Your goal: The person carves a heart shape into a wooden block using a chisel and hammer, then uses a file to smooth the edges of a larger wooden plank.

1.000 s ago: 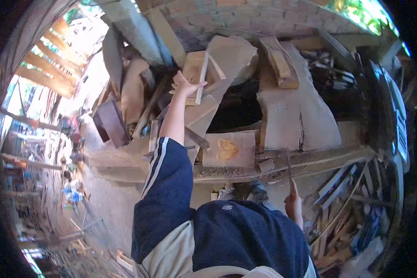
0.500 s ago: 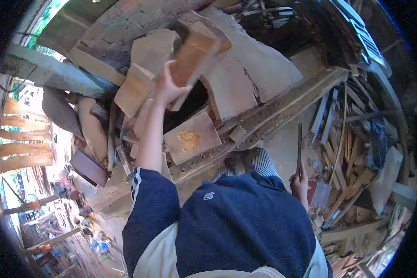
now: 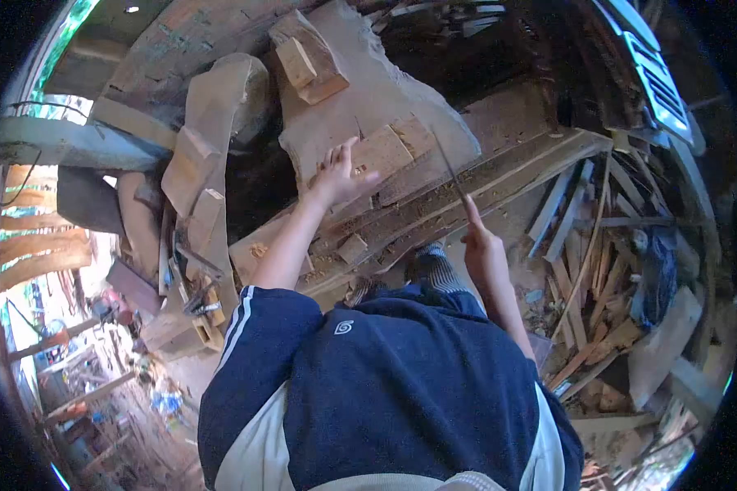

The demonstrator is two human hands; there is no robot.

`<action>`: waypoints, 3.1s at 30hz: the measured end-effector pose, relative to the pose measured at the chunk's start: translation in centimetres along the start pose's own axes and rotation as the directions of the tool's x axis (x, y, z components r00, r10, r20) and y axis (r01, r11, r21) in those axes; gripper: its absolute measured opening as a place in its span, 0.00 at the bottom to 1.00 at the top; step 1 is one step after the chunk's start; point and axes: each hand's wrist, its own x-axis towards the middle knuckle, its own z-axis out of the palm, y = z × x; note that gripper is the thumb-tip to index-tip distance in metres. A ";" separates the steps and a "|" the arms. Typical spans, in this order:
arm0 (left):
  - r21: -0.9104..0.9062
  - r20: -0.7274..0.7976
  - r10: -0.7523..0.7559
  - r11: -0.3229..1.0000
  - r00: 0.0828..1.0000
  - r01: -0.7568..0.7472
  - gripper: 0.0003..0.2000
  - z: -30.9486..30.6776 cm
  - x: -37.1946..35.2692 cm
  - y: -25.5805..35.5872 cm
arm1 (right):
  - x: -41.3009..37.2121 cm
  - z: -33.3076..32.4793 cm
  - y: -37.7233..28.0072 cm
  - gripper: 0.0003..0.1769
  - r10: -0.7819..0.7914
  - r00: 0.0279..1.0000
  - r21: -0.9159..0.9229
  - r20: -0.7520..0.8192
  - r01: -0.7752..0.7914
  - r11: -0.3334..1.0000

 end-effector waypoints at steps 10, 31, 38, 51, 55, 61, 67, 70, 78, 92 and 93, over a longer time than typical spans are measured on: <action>-0.052 -0.441 -0.304 0.948 0.844 0.314 0.21 5.2 4.3 4.4 | 9.9 2.5 0.0 0.50 -0.078 0.900 -0.214 0.428 0.185 0.959; -0.139 -0.429 -0.311 0.950 0.848 0.279 0.18 3.6 4.5 4.1 | 6.4 1.3 -0.2 0.08 0.060 0.954 -0.223 0.295 0.007 0.975; -0.982 -0.142 -0.070 0.138 0.987 -0.131 0.16 0.8 0.1 10.9 | 5.1 -1.1 -5.5 0.28 0.177 0.766 0.584 0.618 -0.598 0.549; -0.995 -0.088 -0.035 -0.036 0.996 -0.089 0.11 -4.0 0.0 14.7 | 1.5 -2.2 -5.3 0.48 0.133 0.912 0.866 0.389 -0.313 -0.389; -0.996 -0.077 -0.019 -0.031 0.997 -0.078 0.11 -3.6 -0.5 14.9 | 1.1 -2.4 -5.9 0.44 0.271 0.892 0.926 0.363 -0.312 -0.214; -0.992 -0.128 -0.031 0.028 0.991 -0.127 0.08 -3.1 -1.3 15.2 | -0.2 -1.6 -5.9 0.28 0.327 0.841 0.812 0.431 -0.520 0.266; -0.711 -0.236 0.077 0.666 0.969 -0.225 0.30 2.1 1.3 11.0 | 1.5 1.1 -5.8 0.08 0.358 0.905 0.492 0.228 -0.425 0.760; -0.095 -0.516 0.173 0.962 0.839 -0.258 0.50 3.4 1.4 7.0 | 4.6 2.5 -0.2 0.09 0.257 0.959 -0.013 0.123 -0.257 0.966; 0.128 -0.141 -0.026 0.991 0.990 0.044 0.67 3.8 3.2 3.8 | 7.1 5.4 -2.5 0.16 0.247 0.967 -0.505 0.064 -0.182 0.844; 0.133 -0.313 -0.017 0.989 0.950 0.061 0.56 4.0 3.3 2.7 | 5.8 3.4 -3.2 0.11 0.191 0.969 -0.532 0.158 -0.079 0.843; 0.127 -0.313 -0.027 0.989 0.949 0.070 0.56 3.7 3.1 2.8 | 5.9 3.4 -3.3 0.10 0.207 0.964 -0.522 0.168 -0.091 0.848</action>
